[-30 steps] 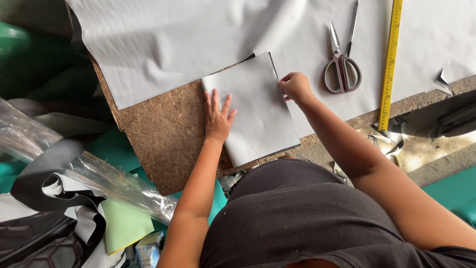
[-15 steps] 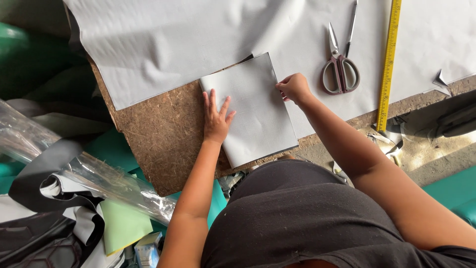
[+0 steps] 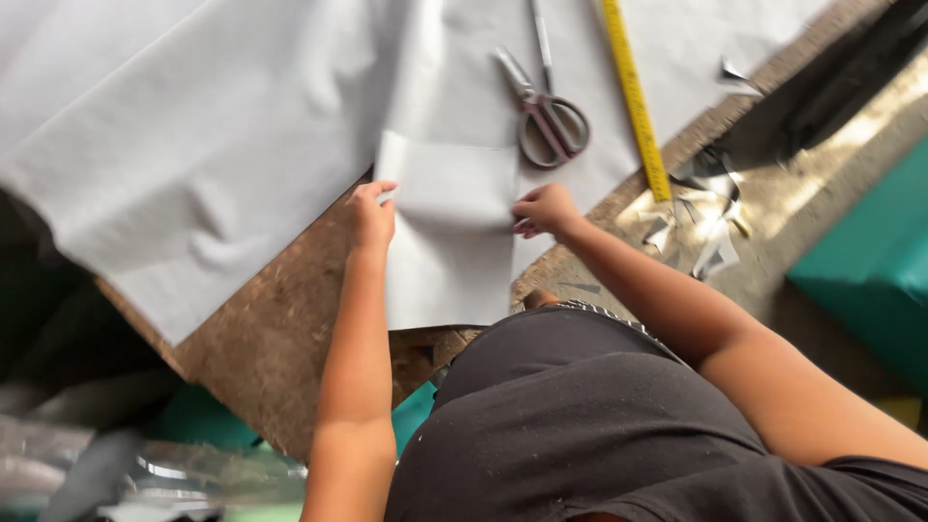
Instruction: Measuring fabric with a ruler, marking it with a pen, and cutting it into specific shapes using scissors.
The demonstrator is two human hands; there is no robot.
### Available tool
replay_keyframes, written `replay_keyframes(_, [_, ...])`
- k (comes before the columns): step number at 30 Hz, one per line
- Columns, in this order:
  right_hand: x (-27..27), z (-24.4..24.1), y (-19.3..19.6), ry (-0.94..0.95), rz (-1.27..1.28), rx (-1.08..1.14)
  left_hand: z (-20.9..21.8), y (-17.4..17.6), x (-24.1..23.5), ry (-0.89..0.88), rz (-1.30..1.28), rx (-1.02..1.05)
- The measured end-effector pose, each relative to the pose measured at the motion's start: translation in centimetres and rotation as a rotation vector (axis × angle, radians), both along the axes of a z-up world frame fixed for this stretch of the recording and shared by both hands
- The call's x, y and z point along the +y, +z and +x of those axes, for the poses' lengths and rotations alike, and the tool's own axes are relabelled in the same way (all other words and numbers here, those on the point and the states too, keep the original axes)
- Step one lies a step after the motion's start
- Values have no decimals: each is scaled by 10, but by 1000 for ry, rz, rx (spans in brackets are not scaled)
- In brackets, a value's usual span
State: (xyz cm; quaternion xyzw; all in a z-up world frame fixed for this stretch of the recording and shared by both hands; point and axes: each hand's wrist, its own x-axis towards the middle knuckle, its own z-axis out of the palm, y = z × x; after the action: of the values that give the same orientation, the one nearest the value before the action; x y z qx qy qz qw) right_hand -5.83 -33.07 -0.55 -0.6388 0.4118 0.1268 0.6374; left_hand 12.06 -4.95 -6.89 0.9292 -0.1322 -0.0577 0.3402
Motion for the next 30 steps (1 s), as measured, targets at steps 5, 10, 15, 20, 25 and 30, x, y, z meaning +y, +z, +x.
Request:
replay_keyframes(5, [15,10,-18,-99,-15,6,-42,33,-96,-174,291,-297])
replay_keyframes(10, [28,1,-34,103,-302,-83,-82,9,-161,-412,186,-142])
replay_keyframes(15, [44,12,-68,9,-406,-176,-50,12,-160,-552,365,-154])
replay_keyframes(20, [44,19,-62,-7,-455,-197,-42,15,-161,-614,531,-218])
replay_keyframes(25, [13,26,6,149,-458,87,-59,13,-147,-535,264,-316])
replay_keyframes(30, [-26,73,-44,5,-1098,-170,-72,-4,-144,-453,241,-438])
